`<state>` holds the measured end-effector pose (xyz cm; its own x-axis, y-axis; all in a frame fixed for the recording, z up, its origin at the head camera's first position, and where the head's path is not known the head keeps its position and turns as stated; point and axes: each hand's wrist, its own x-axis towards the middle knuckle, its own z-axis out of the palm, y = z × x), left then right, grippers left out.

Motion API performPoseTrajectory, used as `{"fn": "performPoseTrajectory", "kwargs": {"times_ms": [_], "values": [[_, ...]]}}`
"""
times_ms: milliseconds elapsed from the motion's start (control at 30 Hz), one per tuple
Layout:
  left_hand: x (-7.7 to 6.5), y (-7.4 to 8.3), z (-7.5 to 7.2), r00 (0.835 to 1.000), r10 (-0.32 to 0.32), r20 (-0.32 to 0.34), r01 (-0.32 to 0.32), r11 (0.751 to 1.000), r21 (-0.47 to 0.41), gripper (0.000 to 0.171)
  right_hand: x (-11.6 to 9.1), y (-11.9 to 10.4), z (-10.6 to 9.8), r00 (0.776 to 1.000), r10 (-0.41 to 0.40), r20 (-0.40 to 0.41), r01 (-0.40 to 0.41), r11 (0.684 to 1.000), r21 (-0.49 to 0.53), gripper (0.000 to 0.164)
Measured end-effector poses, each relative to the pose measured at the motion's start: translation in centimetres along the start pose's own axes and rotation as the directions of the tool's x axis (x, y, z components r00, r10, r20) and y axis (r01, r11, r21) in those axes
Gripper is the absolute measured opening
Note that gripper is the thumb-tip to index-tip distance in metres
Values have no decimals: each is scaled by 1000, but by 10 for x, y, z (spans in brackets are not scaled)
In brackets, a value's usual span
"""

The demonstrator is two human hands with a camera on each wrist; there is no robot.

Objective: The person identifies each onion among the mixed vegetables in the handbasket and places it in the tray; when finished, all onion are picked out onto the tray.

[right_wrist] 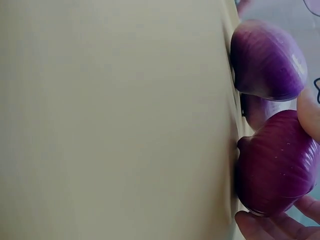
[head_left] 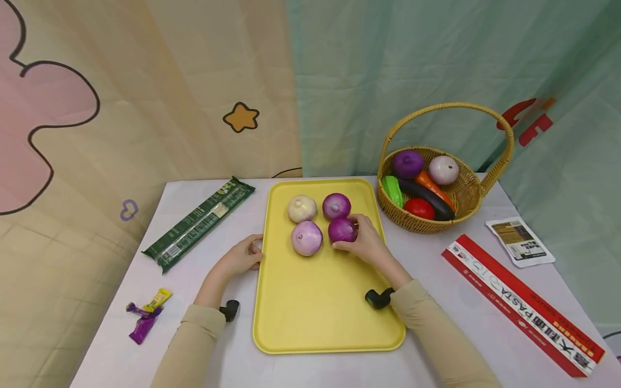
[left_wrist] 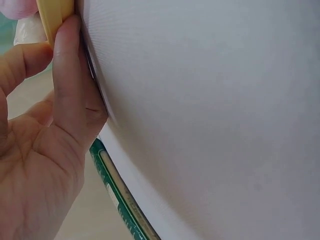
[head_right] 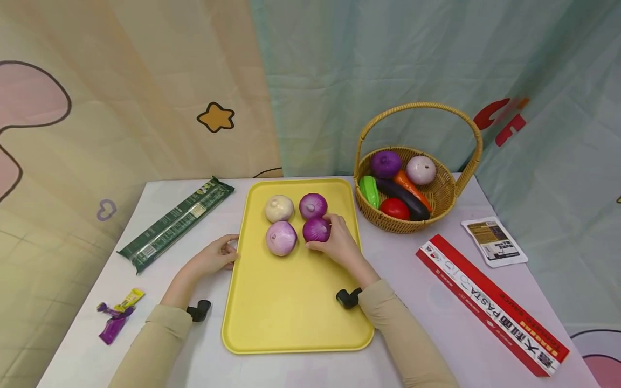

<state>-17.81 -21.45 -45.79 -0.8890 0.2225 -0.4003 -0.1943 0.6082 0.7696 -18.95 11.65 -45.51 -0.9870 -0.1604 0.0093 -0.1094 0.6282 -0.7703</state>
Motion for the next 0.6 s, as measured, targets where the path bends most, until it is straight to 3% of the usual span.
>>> {"fn": "performPoseTrajectory", "kwargs": {"times_ms": [200, 333, 600], "values": [[0, -1, 0, 1000, -3, 2, 3, 1000, -4, 58, -3, 2, -4, 998, 45, 38, -47, 997, 57, 90], [-1, -1, 0, 1000, -8, -1, 8, 1000, 3, 58, -4, -1, -17, 997, 66, 49, -69, 996, 57, 90], [-2, 2, -2, 1000, 5, 8, -5, 1000, -3, 58, 7, -6, -83, 992, 55, -116, -44, 995, 94, 70]]}}
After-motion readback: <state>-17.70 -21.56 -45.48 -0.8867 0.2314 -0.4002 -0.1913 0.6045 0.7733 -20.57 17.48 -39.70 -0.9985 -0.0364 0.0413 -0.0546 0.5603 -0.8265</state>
